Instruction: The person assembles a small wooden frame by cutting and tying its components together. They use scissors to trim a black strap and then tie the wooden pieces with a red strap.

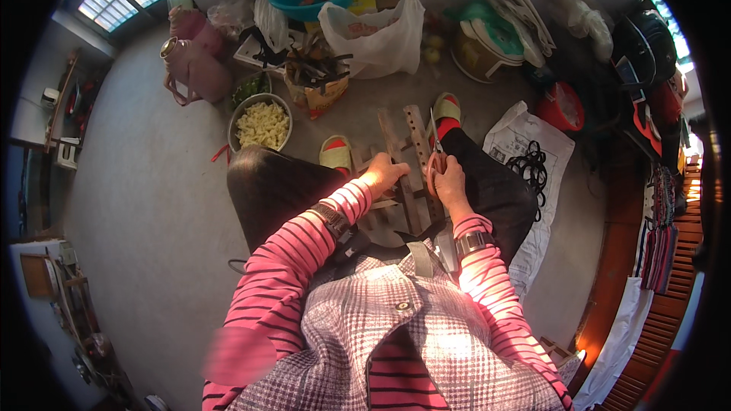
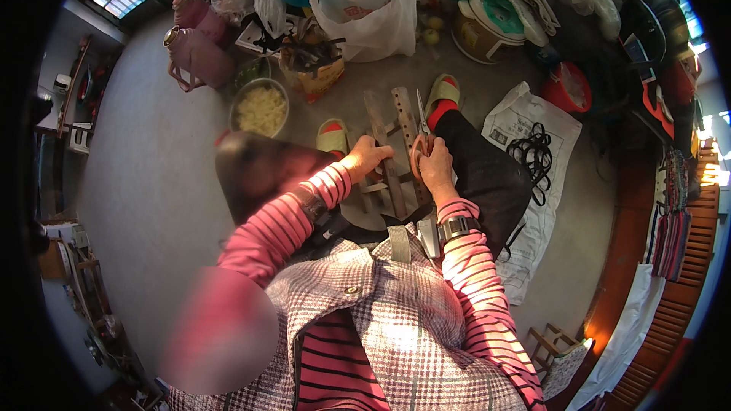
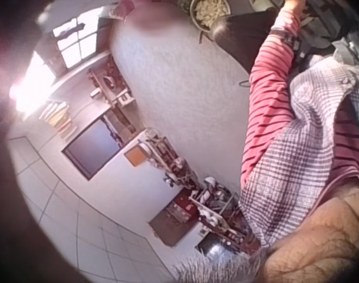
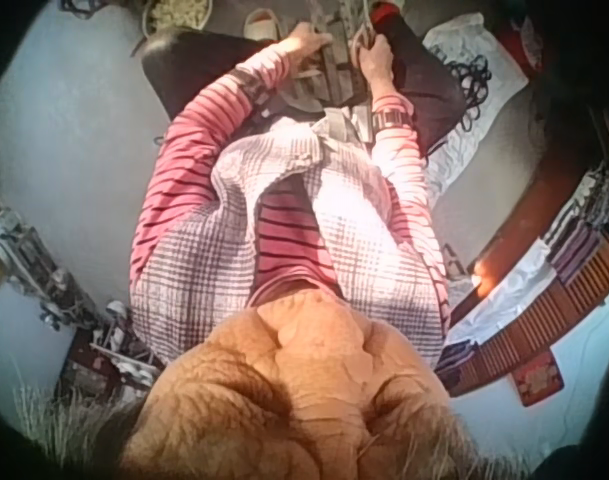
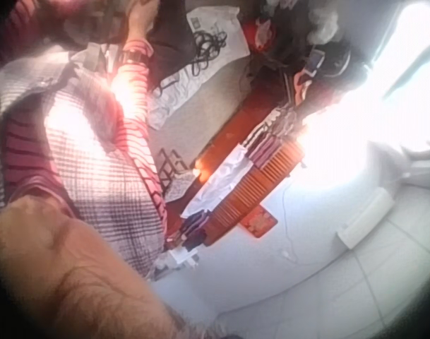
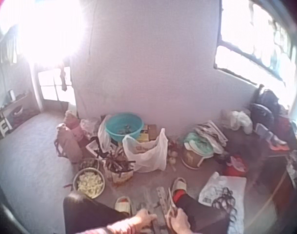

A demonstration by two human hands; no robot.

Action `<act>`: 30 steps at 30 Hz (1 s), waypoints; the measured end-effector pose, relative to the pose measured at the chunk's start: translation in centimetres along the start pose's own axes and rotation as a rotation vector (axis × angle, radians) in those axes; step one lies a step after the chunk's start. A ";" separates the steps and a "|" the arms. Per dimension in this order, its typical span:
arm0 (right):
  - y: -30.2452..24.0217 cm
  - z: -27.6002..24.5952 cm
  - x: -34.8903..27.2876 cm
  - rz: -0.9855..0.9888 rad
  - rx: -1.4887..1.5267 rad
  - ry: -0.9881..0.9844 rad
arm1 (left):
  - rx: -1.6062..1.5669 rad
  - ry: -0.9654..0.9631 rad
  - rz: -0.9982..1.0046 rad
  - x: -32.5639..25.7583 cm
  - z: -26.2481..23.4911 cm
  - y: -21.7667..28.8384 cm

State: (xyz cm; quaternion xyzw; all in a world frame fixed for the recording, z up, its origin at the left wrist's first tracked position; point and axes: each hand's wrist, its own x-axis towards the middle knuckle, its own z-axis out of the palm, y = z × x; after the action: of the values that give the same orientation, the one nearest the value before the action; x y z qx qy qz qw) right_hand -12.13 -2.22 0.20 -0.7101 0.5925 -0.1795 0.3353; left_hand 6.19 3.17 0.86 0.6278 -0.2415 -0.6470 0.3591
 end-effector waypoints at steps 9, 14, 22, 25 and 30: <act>0.0 -0.4 3.0 -0.035 0.087 0.178 | 0.067 0.200 0.182 4.2 -3.7 0.5; 1.8 0.7 5.9 0.004 0.088 0.156 | 0.064 0.254 0.268 7.6 -5.1 0.1; 3.6 2.6 7.1 0.027 0.062 0.125 | 0.084 0.361 0.284 8.7 -6.9 -0.8; 3.8 2.5 7.0 0.064 0.088 0.087 | 0.117 0.364 0.310 8.7 -7.1 -1.1; 3.7 2.5 6.8 0.094 0.091 0.080 | 0.207 0.373 0.318 8.6 -7.5 -1.4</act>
State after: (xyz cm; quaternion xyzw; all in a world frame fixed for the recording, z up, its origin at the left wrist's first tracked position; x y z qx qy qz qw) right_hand -11.54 -8.39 -5.07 -0.6580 0.6293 -0.2185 0.3512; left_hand 13.72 -1.54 -6.38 0.7237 -0.3316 -0.4273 0.4286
